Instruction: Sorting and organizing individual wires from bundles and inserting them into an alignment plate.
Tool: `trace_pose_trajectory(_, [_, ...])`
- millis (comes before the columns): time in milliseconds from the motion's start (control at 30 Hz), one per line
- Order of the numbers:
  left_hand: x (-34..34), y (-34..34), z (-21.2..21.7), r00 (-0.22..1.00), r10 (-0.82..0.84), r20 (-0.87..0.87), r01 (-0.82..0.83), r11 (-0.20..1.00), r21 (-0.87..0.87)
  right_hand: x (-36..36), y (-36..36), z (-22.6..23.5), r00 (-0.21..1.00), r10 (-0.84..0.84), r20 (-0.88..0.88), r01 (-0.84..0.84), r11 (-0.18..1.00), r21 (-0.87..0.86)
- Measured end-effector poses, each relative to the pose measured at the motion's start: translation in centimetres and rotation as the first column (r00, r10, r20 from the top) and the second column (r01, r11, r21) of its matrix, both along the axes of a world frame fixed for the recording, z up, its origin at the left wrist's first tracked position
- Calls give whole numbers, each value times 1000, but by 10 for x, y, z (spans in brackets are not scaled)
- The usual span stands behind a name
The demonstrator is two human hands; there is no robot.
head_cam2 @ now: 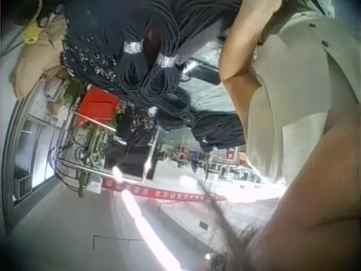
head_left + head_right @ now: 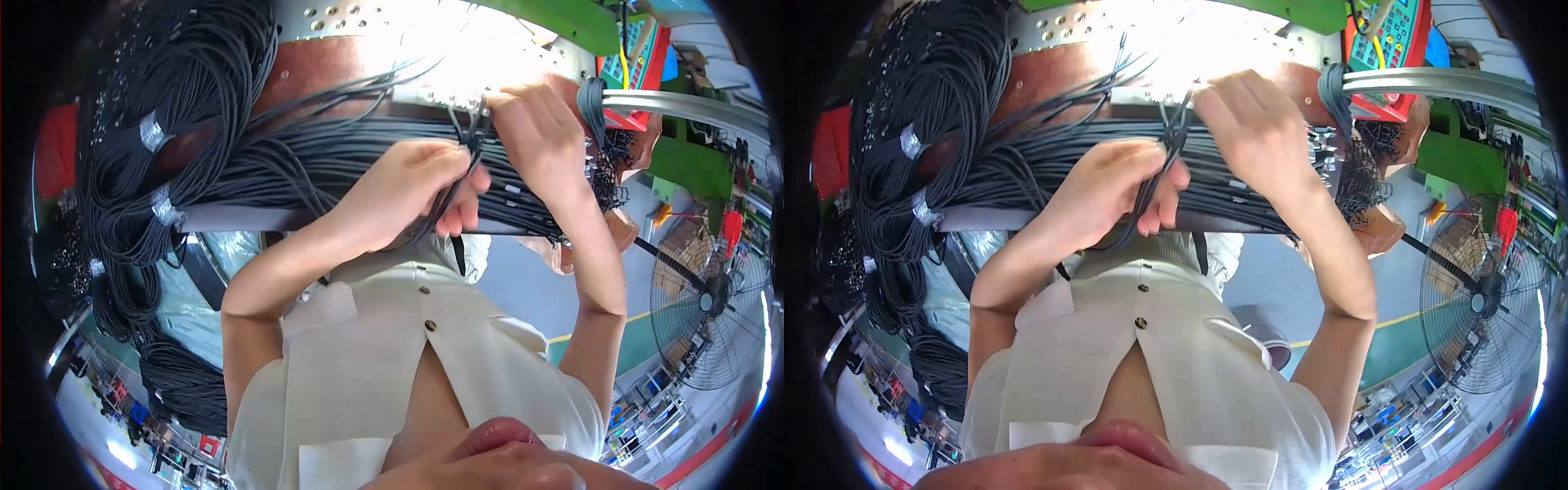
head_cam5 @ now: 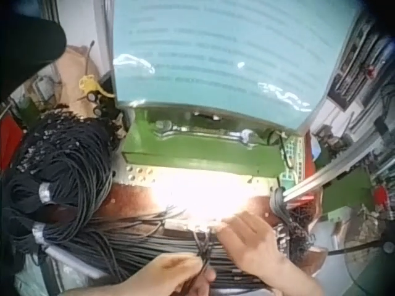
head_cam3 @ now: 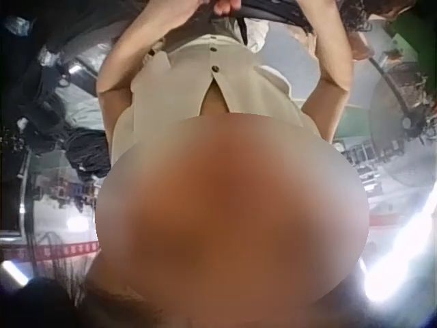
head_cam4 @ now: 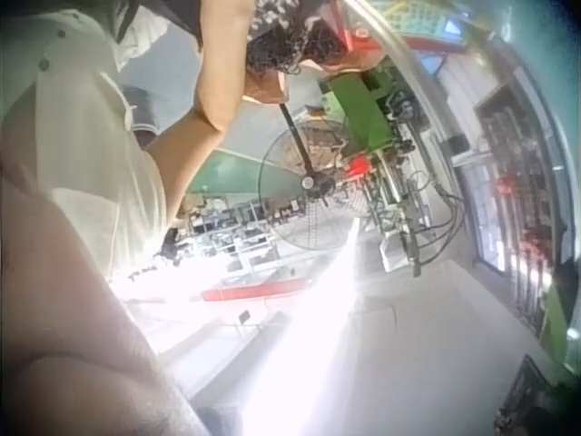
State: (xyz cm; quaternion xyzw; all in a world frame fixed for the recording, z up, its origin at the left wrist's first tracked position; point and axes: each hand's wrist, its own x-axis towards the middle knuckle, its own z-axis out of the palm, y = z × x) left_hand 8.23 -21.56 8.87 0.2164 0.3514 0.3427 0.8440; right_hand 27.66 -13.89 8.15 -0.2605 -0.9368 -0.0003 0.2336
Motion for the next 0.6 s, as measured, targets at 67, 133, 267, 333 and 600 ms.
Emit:
trace_pose_trajectory(67, [-4, -12, 6, 932, 59, -358, 82, 927, 365, 16, 1, -13, 964, -226, -138, 220, 974, -54])
trace_pose_trajectory(133, [-6, -9, 18, 751, 476, -457, -84, 756, 649, 20, -5, -19, 904, -371, -212, 312, 912, -266])
trace_pose_trajectory(267, [-23, -3, 31, 998, -62, 9, 60, 987, 147, 19, -10, -35, 878, -451, -162, 295, 774, -560])
trace_pose_trajectory(333, [-15, -4, 16, 995, -79, 67, 74, 995, 67, 19, -6, -37, 907, -389, -163, 281, 845, -454])
trace_pose_trajectory(600, [-4, -5, 7, 995, -93, 25, 91, 994, 53, 16, -12, -24, 921, -390, -2, 365, 863, -350])
